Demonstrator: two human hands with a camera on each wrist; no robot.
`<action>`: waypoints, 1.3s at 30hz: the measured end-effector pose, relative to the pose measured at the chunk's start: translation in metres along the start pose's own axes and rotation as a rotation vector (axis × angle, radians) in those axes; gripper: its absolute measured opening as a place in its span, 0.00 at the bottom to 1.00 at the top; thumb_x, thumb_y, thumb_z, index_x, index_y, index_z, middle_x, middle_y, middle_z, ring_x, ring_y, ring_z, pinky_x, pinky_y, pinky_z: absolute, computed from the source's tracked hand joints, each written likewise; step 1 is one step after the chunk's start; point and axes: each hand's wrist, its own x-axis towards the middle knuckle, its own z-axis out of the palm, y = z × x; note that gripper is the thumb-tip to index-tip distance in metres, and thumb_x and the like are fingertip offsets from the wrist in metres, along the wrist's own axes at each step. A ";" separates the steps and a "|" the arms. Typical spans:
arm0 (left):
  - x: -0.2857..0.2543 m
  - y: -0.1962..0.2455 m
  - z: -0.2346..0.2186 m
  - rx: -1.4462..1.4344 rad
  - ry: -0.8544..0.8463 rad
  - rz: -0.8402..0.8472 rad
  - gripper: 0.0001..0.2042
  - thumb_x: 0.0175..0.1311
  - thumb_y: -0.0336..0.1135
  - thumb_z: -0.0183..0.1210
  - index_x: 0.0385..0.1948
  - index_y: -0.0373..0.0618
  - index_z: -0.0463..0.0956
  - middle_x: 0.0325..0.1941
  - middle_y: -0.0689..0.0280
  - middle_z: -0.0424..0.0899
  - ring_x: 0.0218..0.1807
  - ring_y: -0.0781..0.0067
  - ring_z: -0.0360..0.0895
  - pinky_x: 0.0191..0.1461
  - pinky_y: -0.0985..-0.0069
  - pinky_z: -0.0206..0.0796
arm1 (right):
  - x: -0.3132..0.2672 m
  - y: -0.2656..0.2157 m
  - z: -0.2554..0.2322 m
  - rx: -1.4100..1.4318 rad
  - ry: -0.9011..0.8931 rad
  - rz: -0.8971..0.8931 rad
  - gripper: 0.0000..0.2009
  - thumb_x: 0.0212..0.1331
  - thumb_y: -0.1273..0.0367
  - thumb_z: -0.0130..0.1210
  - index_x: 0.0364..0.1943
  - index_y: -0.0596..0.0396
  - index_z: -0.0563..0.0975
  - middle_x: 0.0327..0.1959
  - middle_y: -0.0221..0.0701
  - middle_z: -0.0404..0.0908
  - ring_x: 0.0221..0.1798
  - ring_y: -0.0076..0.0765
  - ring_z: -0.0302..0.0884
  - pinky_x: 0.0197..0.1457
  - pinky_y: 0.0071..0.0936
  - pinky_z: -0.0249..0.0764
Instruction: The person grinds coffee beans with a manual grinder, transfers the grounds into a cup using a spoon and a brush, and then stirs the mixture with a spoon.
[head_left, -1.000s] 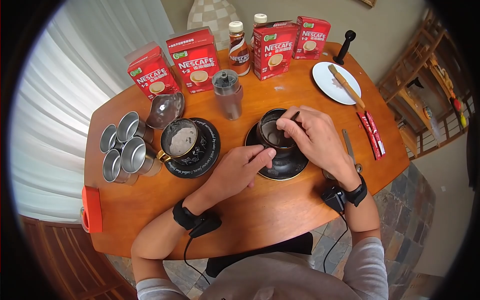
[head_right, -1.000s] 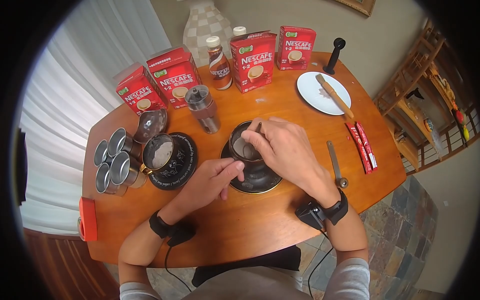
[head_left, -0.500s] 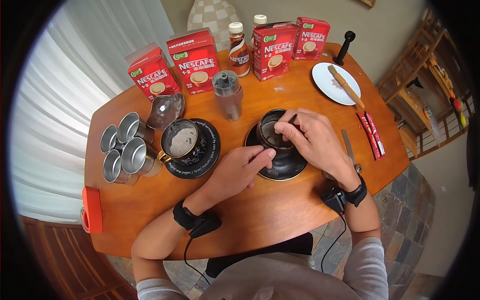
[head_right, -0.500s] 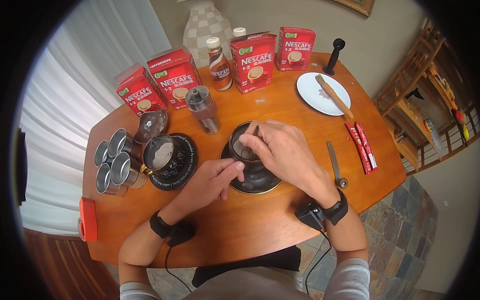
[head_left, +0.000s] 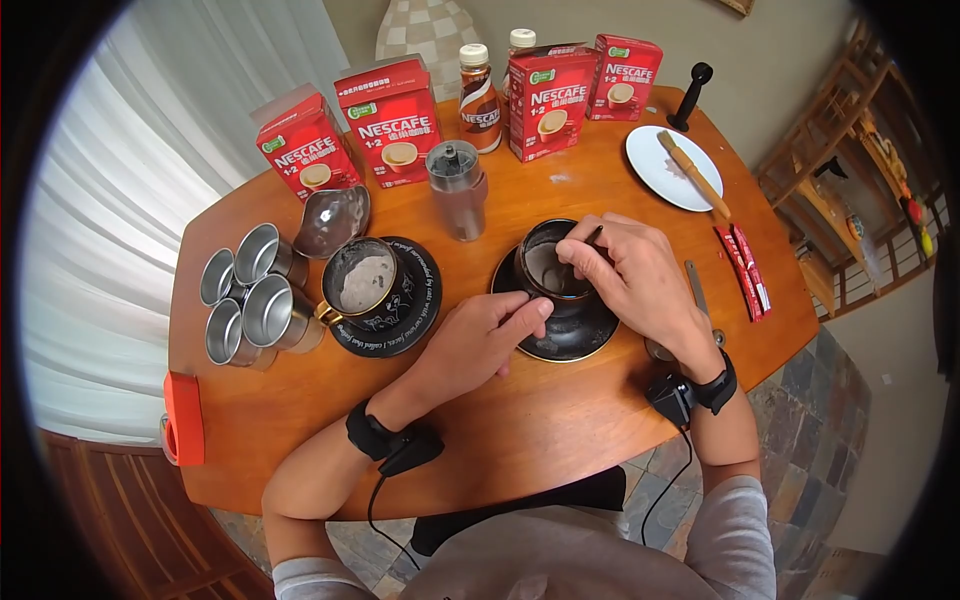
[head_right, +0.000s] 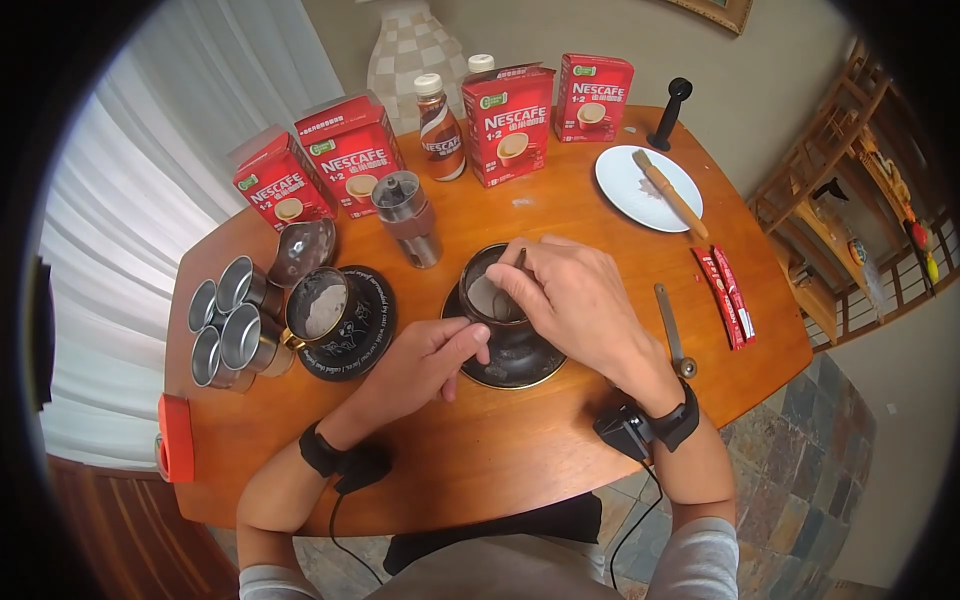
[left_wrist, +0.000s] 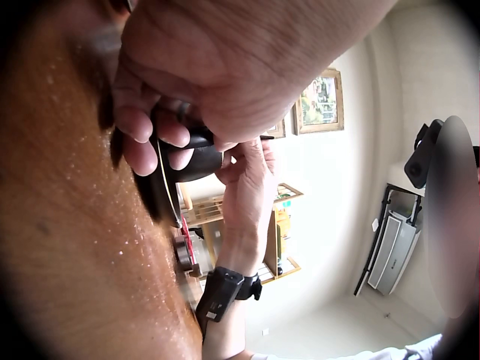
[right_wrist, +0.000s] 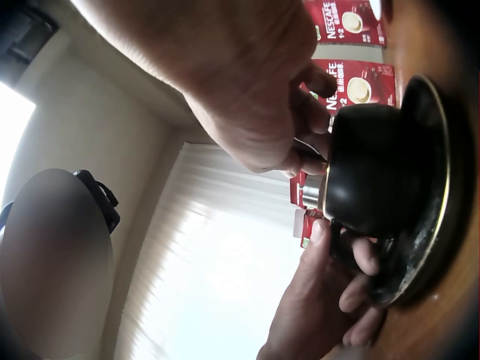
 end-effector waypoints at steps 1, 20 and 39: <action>0.000 0.000 0.000 -0.001 0.000 0.000 0.22 0.82 0.50 0.50 0.33 0.40 0.80 0.19 0.71 0.75 0.19 0.82 0.74 0.26 0.80 0.65 | 0.000 0.000 0.000 0.010 -0.016 0.010 0.12 0.71 0.64 0.60 0.36 0.60 0.84 0.25 0.42 0.81 0.31 0.50 0.79 0.36 0.43 0.74; -0.001 0.000 0.002 -0.016 0.004 -0.005 0.22 0.83 0.49 0.50 0.34 0.39 0.80 0.22 0.71 0.76 0.20 0.82 0.75 0.26 0.81 0.65 | 0.000 0.006 0.003 0.046 -0.020 -0.014 0.13 0.71 0.64 0.60 0.35 0.61 0.83 0.27 0.43 0.82 0.31 0.54 0.81 0.36 0.42 0.74; -0.001 -0.002 0.002 -0.005 -0.015 -0.003 0.21 0.82 0.49 0.52 0.34 0.39 0.79 0.27 0.70 0.78 0.21 0.82 0.76 0.26 0.81 0.65 | -0.001 0.002 0.003 0.040 -0.036 -0.017 0.12 0.72 0.63 0.59 0.37 0.57 0.83 0.27 0.42 0.83 0.33 0.54 0.82 0.37 0.43 0.74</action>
